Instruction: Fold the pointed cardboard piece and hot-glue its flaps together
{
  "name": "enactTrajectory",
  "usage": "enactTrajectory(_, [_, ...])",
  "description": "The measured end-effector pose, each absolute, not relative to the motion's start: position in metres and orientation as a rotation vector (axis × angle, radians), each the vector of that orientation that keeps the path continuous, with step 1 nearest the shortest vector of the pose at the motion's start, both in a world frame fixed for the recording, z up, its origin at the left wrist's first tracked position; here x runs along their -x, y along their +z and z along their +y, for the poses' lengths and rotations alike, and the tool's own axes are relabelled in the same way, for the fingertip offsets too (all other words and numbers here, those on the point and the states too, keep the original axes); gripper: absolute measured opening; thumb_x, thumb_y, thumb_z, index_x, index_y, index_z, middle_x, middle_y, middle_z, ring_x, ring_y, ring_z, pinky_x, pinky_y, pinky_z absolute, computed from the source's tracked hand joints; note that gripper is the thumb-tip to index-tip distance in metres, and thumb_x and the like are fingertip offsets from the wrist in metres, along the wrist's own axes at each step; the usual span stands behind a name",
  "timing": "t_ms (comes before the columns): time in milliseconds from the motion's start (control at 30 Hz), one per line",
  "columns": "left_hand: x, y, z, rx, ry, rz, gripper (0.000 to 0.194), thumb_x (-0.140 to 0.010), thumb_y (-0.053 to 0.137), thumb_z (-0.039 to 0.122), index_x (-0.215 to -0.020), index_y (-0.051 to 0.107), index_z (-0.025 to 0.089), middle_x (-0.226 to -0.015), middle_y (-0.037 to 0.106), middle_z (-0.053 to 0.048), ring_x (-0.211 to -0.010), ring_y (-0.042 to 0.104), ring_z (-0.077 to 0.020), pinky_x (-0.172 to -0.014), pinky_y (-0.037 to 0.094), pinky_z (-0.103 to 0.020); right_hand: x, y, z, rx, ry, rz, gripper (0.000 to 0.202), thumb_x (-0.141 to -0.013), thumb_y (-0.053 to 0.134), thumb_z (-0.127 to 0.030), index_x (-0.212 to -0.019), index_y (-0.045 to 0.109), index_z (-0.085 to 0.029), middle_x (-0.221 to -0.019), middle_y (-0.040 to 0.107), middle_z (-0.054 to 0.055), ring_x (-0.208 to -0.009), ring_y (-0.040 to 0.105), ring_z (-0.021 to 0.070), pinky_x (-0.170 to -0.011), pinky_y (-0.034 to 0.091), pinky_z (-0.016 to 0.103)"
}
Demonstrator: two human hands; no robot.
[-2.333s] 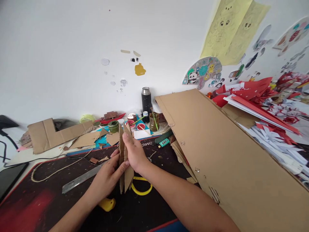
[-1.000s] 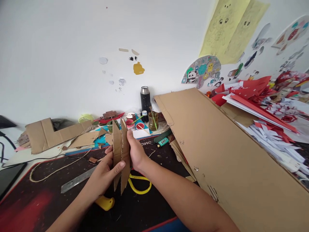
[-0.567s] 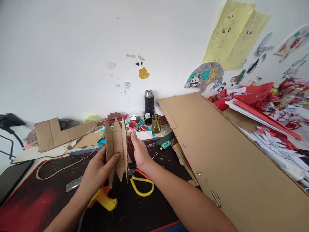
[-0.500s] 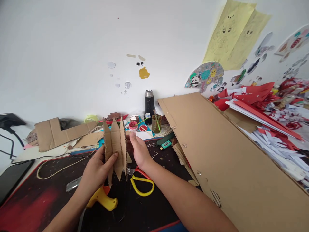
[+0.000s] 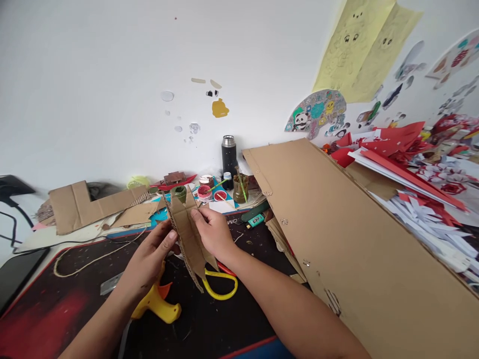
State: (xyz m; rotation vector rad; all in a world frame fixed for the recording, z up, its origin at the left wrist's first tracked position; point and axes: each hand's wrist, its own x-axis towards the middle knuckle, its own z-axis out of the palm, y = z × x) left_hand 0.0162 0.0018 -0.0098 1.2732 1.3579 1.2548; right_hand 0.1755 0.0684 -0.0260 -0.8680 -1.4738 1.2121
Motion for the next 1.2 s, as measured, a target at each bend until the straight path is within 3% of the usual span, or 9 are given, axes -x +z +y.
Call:
enactTrajectory(133, [-0.017, -0.012, 0.004, -1.272, 1.256, 1.305, 0.069, -0.078, 0.083, 0.071, -0.128, 0.073, 0.024, -0.125, 0.080, -0.012, -0.119, 0.072, -0.0349, -0.102, 0.058, -0.044, -0.173, -0.029, 0.064, 0.889, 1.204, -1.570, 0.037, -0.104, 0.058, -0.049, -0.092, 0.080, -0.022, -0.090, 0.078, 0.004, -0.087, 0.067, 0.0249, -0.082, 0.047, 0.034])
enactTrajectory(367, [-0.011, -0.019, 0.006, -1.470, 1.229, 1.526, 0.042, -0.081, 0.082, 0.062, -0.099, 0.077, 0.023, -0.109, 0.079, -0.009, -0.117, 0.070, -0.0351, -0.105, 0.055, -0.048, -0.171, -0.033, 0.061, 0.919, 1.212, -1.681, 0.034, -0.107, 0.057, -0.045, -0.103, 0.083, -0.024, -0.105, 0.084, 0.006, -0.094, 0.073, 0.0274, -0.083, 0.048, 0.036])
enactTrajectory(533, [-0.010, -0.021, 0.004, -1.200, 1.228, 1.279, 0.060, -0.079, 0.089, 0.058, -0.124, 0.073, 0.022, -0.127, 0.080, -0.013, -0.127, 0.070, -0.0374, -0.107, 0.056, -0.048, -0.171, -0.031, 0.060, 0.828, 1.301, -1.653, 0.034, -0.106, 0.059, -0.050, -0.105, 0.085, -0.027, -0.104, 0.083, 0.005, -0.102, 0.073, 0.0289, -0.091, 0.051, 0.039])
enactTrajectory(600, [-0.010, -0.021, 0.003, -1.096, 1.243, 1.209, 0.064, -0.073, 0.094, 0.055, -0.124, 0.074, 0.021, -0.129, 0.080, -0.014, -0.130, 0.070, -0.0392, -0.107, 0.057, -0.049, -0.170, -0.029, 0.058, 0.766, 1.372, -1.633, 0.037, -0.105, 0.060, -0.054, -0.106, 0.085, -0.027, -0.106, 0.083, 0.005, -0.106, 0.073, 0.0297, -0.094, 0.052, 0.041])
enactTrajectory(767, [-0.004, -0.014, 0.006, -0.862, 1.424, 1.143, 0.060, -0.063, 0.100, 0.053, -0.108, 0.079, 0.019, -0.117, 0.084, -0.014, -0.119, 0.074, -0.0392, -0.101, 0.059, -0.048, -0.170, -0.021, 0.053, 0.684, 1.504, -1.595, 0.049, -0.101, 0.059, -0.067, -0.103, 0.083, -0.024, -0.102, 0.081, 0.005, -0.104, 0.071, 0.0288, -0.095, 0.052, 0.040])
enactTrajectory(900, [0.005, -0.005, 0.010, -0.747, 1.582, 1.145, 0.051, -0.061, 0.101, 0.049, -0.096, 0.079, 0.019, -0.100, 0.084, -0.009, -0.102, 0.077, -0.0325, -0.089, 0.063, -0.042, -0.171, -0.020, 0.050, 0.612, 1.644, -1.578, 0.060, -0.097, 0.060, -0.079, -0.106, 0.081, -0.024, -0.099, 0.078, 0.006, -0.098, 0.072, 0.0273, -0.090, 0.055, 0.039])
enactTrajectory(1067, [0.007, -0.006, 0.012, -0.756, 1.685, 1.199, 0.046, -0.061, 0.103, 0.041, -0.094, 0.080, 0.018, -0.092, 0.082, -0.003, -0.083, 0.075, -0.0215, -0.075, 0.061, -0.031, -0.171, -0.028, 0.043, 0.667, 1.650, -1.640, 0.058, -0.082, 0.088, -0.062, -0.129, 0.076, -0.029, -0.107, 0.080, 0.007, -0.091, 0.075, 0.0275, -0.078, 0.059, 0.037])
enactTrajectory(1200, [0.007, -0.004, 0.011, -0.742, 1.672, 1.157, 0.050, -0.059, 0.104, 0.046, -0.094, 0.082, 0.018, -0.092, 0.083, -0.004, -0.083, 0.076, -0.0226, -0.074, 0.062, -0.031, -0.171, -0.028, 0.041, 0.721, 1.592, -1.684, 0.057, -0.081, 0.091, -0.053, -0.130, 0.075, -0.029, -0.101, 0.081, 0.006, -0.073, 0.074, 0.0234, -0.072, 0.060, 0.036])
